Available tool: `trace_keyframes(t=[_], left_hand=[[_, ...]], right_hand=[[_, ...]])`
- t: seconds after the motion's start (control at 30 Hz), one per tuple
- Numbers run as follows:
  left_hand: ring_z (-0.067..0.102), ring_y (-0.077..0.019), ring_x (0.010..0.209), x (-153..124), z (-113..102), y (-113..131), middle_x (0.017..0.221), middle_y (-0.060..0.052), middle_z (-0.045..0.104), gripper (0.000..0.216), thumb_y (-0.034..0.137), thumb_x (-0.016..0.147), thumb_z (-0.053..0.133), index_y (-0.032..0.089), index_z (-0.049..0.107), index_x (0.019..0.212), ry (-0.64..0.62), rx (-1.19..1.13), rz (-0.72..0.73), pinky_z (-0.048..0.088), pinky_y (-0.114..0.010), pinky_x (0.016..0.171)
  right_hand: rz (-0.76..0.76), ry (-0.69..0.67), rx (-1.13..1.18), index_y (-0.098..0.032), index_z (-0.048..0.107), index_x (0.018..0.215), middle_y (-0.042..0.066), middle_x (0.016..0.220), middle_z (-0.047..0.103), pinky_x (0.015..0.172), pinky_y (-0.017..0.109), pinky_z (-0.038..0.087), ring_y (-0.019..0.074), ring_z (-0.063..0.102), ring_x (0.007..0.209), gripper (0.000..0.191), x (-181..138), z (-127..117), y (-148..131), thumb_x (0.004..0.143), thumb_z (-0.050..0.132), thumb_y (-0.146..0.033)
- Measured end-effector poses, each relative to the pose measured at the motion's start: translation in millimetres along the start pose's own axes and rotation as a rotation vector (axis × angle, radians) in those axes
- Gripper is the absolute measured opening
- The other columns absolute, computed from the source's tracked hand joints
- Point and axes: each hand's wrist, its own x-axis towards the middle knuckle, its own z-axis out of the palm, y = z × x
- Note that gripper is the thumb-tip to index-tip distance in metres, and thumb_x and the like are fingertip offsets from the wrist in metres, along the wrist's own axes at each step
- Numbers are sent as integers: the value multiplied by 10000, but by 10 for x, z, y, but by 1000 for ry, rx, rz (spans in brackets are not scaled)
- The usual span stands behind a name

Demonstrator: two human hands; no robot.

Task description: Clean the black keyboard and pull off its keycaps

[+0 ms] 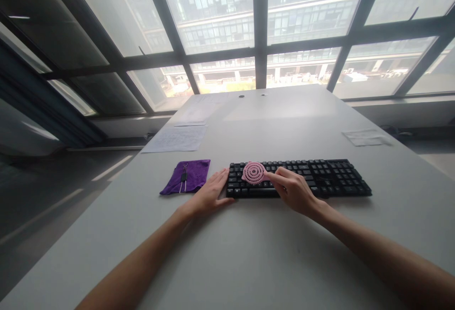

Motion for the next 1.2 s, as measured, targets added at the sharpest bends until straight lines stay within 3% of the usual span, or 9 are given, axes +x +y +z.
trace_keyframes(t=[0.13, 0.33, 0.57, 0.97, 1.2], left_hand=[[201, -354, 1519, -7, 17, -24, 1632, -209, 225, 955, 609, 908, 585, 98, 168, 1599, 0, 7, 3, 205, -524, 1245], [231, -361, 1509, -7, 8, -6, 1626, -203, 246, 937, 583, 909, 599, 114, 176, 1602, 15, 0, 8, 224, -532, 1239], [221, -362, 1512, 1, -15, 15, 1629, -210, 230, 955, 602, 900, 601, 108, 179, 1600, -4, -13, -13, 224, -532, 1238], [212, -363, 1513, 1, -12, 15, 1631, -208, 221, 964, 601, 901, 604, 114, 160, 1604, -5, -10, -6, 216, -534, 1240], [212, -358, 1515, -2, -10, 8, 1628, -212, 232, 958, 589, 903, 608, 106, 165, 1602, 0, -10, -2, 217, -530, 1242]], right_hand=[[-34, -32, 24, -234, 701, 1221, 25, 803, 567, 586, 227, 324, 116, 470, 643, 328, -11, 6, -5, 1025, 439, -206], [35, 16, -6, -225, 712, 1209, 29, 791, 564, 585, 234, 325, 122, 471, 650, 325, -13, -8, 4, 1003, 462, -191], [-66, -54, 82, -233, 707, 1204, 20, 793, 558, 587, 237, 319, 115, 476, 644, 314, -18, 14, -8, 1016, 459, -201], [-65, -62, 72, -242, 730, 1142, 21, 794, 579, 604, 237, 327, 120, 488, 657, 295, -23, -30, 19, 984, 491, -175], [43, 26, -9, -215, 713, 1191, 33, 801, 599, 599, 237, 340, 125, 503, 654, 318, -6, -44, 75, 995, 464, -193]])
